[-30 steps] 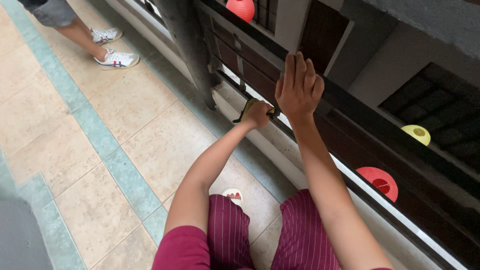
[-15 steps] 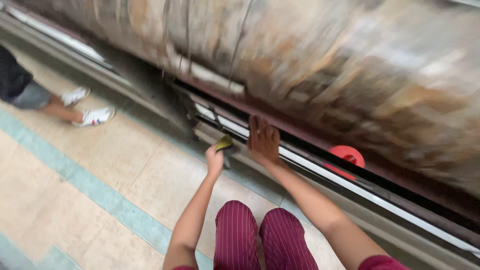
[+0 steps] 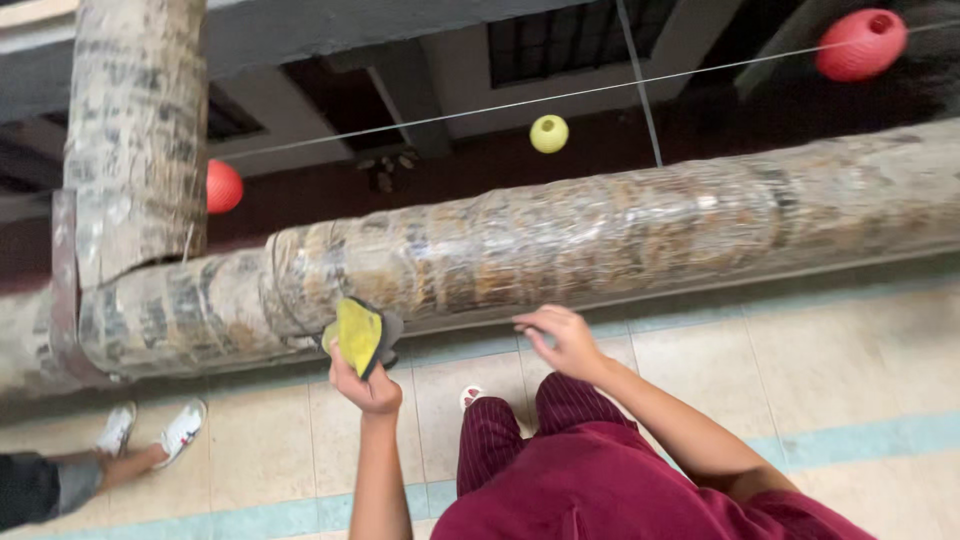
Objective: The person wipes a balcony railing and a hanging decorative lantern with a cloth, then wipes the outer surface of a potted plant.
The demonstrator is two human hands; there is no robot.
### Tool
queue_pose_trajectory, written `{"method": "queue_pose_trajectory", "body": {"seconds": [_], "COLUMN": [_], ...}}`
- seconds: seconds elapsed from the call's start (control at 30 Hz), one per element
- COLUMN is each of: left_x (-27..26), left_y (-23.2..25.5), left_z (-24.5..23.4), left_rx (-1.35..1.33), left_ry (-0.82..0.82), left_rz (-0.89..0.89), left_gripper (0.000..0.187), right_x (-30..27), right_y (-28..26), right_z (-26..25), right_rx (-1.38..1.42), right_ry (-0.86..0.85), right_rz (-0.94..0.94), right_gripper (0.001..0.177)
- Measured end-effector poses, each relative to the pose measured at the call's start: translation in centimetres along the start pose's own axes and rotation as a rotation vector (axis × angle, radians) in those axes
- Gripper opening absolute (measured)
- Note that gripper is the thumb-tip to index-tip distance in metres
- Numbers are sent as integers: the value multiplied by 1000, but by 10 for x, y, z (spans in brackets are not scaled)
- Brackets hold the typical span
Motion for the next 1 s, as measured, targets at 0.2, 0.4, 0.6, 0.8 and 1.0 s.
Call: {"method": "queue_pose_trajectory", "body": {"seconds": [0.2, 0.4, 0.6, 0.8, 1.0], "left_x": [81, 125, 141, 136, 124], "left_y": [35, 71, 74, 55, 43], "left_z": [87, 217, 324, 378, 401], "left_rx": [-163, -17, 46, 170, 264], "left_ry": [-252, -451, -481, -580, -619], "left_rz": [87, -10, 38, -174, -293], "left_gripper": [38, 26, 38, 21, 27], "right_x": [30, 180, 270, 239, 200], "right_y": [-45, 86, 398, 522, 553], "right_z": [-181, -298, -237, -139, -102], "right_rx": [-127, -234, 84, 388, 943], "right_ry": [410, 214, -357, -230, -42], "right_rz": [-11, 125, 843, 1309, 1735], "right_gripper": [16, 15, 30, 39, 48]}}
Point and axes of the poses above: each hand's wrist, its own x-axis towards the middle knuckle, its own z-axis out of the palm, y = z × x, the point moved 7 cm from there along x, towards the middle knuckle, and after that the axes turned 6 degrees about z, right-handed, at the moved point
